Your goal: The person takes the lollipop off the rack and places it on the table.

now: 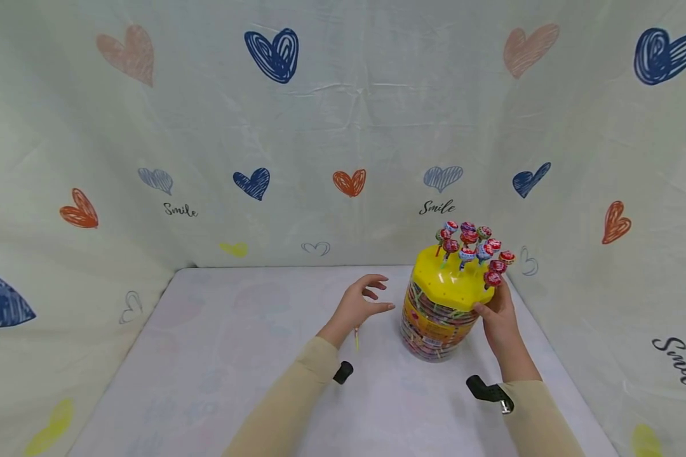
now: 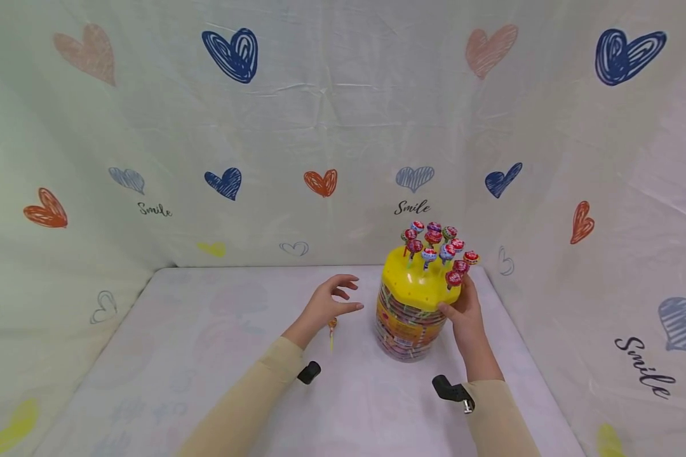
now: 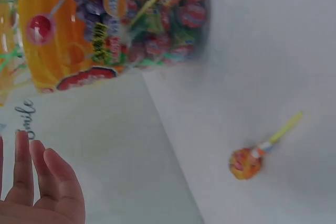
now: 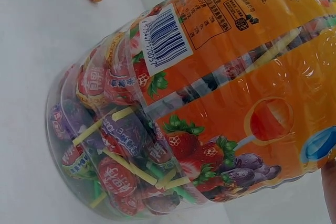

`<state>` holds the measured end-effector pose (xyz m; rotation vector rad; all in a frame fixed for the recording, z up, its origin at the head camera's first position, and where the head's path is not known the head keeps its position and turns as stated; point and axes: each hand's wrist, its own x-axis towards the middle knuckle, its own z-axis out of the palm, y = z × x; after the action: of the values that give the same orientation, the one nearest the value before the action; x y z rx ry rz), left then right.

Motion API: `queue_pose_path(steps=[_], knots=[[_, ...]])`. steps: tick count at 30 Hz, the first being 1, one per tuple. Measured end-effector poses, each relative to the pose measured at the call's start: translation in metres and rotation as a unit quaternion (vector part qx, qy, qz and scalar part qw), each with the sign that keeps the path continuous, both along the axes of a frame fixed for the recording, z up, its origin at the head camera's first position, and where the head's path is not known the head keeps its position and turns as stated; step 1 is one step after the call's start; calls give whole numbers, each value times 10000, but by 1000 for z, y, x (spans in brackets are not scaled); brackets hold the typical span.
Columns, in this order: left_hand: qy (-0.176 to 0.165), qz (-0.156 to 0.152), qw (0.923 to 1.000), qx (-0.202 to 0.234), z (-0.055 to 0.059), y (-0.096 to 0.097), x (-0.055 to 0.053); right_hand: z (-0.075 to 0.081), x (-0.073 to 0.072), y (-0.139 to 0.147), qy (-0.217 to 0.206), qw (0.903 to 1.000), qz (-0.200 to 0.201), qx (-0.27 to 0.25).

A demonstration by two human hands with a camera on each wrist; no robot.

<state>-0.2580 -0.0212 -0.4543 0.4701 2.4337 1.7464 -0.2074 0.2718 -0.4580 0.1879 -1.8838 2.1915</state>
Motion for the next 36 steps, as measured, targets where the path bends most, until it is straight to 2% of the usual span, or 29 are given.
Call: queue_pose_path(steps=[9,13,16,26,36], knots=[[445,-463,9977,230,53,25,15,1,-1,-1,-102,9999,-6,51],[559,-526,9967,273,73,37,16,1,-1,-1,-153,9999,-22,73],[568,-554,9963,330,83,46,13,2,0,0,-170,9998,-28,43],[601,-967,9931,269,98,65,9,2,2,1,-231,9997,29,0],[699,-1250,9895,217,102,72,9,1,1,0,-292,9996,18,15]])
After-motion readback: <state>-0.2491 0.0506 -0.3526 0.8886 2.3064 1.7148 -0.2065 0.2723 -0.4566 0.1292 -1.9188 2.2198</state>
